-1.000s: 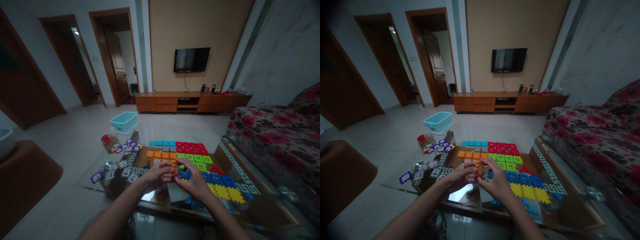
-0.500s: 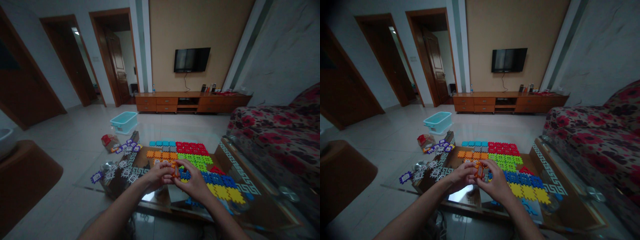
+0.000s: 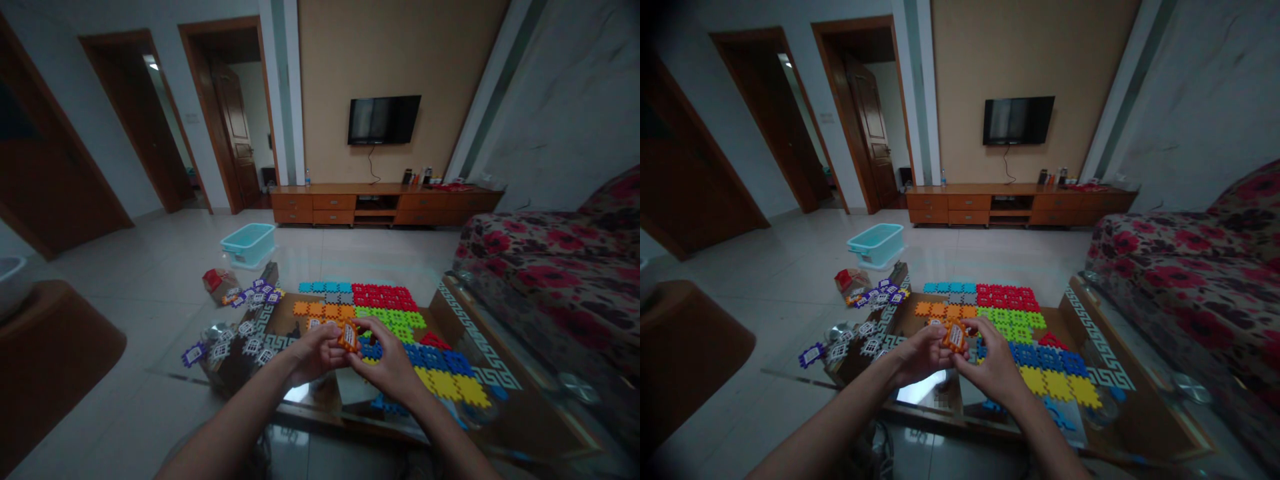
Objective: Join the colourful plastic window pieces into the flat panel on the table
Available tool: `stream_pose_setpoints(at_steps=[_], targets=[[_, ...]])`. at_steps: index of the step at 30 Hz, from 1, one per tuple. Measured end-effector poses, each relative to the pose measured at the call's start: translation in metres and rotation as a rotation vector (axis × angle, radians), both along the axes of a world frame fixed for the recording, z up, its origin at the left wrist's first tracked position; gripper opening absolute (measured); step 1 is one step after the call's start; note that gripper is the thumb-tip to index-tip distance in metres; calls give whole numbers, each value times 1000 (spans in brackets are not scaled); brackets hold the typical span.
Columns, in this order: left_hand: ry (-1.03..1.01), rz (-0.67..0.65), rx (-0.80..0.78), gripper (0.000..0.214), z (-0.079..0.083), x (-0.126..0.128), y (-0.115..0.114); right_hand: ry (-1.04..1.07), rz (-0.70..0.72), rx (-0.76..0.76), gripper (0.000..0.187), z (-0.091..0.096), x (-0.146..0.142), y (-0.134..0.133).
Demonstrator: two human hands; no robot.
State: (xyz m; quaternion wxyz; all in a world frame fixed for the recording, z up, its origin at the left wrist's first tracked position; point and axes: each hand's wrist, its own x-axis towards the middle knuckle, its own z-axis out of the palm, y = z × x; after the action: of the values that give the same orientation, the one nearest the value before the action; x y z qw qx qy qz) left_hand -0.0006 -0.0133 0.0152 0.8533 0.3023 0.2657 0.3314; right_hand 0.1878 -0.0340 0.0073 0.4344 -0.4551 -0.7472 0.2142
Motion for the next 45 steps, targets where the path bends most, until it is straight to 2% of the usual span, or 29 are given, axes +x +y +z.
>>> stream_pose_setpoints(at_steps=[5,14,16,19,23,25,27,34,39,45], targets=[[2,-2,-7,53,-2,0,1,8,-9,21,44,1,0,-1],[9,-61,31,48,0,-1,2,-11,-51,72,38,0,3,1],[80,-8,87,50,-2,0,4,-45,-78,94,37,-1,6,3],[325,184,350,48,-6,0,5,-202,-149,166,38,-3,14,6],[811,406,942,40,-5,-1,1,-471,-275,269,39,-8,21,9],[947,438,1175,39,-5,-1,-2,-542,-318,275,39,-10,20,9],[992,430,1286,38,-8,1,-5,-579,-341,268,38,-11,18,8],[1010,446,1246,27,-22,7,-4,-570,-358,292,37,-12,11,4],[997,455,1233,27,-32,7,-1,-537,-358,299,35,-14,9,3],[946,488,1186,29,-34,7,0,-521,-360,287,35,-16,8,4]])
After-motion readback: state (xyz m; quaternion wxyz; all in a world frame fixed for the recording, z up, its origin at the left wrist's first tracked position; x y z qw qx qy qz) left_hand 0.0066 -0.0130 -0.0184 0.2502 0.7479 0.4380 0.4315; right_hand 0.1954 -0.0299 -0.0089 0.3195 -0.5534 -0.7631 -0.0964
